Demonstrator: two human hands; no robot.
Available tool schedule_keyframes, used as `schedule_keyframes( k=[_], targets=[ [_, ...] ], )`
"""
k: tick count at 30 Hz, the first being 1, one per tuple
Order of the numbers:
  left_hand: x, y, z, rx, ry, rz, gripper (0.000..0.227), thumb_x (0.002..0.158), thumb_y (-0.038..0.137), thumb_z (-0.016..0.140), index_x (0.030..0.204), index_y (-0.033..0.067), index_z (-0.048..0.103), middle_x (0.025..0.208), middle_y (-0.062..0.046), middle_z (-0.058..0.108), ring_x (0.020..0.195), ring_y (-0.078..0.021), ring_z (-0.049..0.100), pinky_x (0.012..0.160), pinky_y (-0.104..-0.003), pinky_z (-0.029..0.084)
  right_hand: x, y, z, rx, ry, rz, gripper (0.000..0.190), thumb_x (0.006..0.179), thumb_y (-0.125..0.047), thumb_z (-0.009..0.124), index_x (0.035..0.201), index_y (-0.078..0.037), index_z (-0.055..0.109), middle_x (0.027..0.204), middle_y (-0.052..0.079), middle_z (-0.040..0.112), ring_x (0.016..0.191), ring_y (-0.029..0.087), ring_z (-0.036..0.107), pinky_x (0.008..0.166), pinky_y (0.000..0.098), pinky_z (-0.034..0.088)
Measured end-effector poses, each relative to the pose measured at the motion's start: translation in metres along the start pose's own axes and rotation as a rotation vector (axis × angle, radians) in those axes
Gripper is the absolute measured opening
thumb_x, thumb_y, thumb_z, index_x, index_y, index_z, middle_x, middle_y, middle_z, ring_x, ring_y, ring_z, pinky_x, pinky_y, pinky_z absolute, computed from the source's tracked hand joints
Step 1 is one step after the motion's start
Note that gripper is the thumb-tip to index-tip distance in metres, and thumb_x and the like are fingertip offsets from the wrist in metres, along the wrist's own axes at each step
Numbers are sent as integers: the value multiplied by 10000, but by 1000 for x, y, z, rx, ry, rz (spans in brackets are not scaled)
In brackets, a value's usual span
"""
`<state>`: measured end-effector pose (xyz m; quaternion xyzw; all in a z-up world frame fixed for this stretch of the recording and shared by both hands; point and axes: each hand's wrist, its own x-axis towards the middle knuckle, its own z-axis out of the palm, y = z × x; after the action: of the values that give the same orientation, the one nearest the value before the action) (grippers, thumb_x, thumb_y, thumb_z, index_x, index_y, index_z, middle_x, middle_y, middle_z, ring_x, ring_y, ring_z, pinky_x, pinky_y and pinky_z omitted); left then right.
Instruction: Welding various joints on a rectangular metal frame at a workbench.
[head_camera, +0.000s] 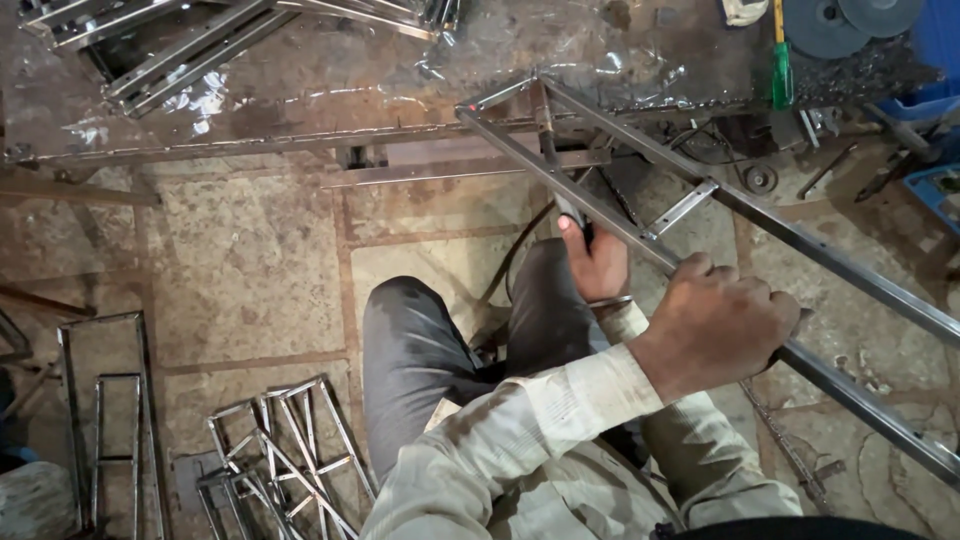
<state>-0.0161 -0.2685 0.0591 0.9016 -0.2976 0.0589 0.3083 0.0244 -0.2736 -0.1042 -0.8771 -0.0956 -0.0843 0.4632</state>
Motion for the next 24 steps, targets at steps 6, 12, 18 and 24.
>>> schedule_keyframes(
  k=[6,12,18,24],
  targets=[
    [-4,0,7,-35,80,-7,90,869,174,634,808,118,669,755,-49,715,747,-240,733,848,-512,540,3,-17,-2,245,7,-15,431,1065,-295,658,1322,46,606,1212,273,679,1104,384,668,958,436,501],
    [-6,1,16,0,170,-33,72,807,195,646,757,144,652,709,-45,681,717,-252,707,791,-485,513,8,-22,-1,362,-13,2,359,1038,-265,685,1273,6,671,1124,185,742,1035,232,681,869,353,537],
    [-7,2,18,-10,219,-32,133,859,219,648,746,150,645,709,-55,674,717,-254,709,794,-471,519,7,-8,1,-25,10,28,385,1024,-304,675,1237,16,693,1095,247,712,999,390,682,854,451,517],
    [-5,1,22,-52,193,-35,169,908,249,636,776,148,664,707,-50,683,668,-251,698,794,-501,517,6,-9,1,61,13,-20,402,1033,-317,665,1236,29,671,1125,284,692,1019,450,667,909,490,502]
  ],
)
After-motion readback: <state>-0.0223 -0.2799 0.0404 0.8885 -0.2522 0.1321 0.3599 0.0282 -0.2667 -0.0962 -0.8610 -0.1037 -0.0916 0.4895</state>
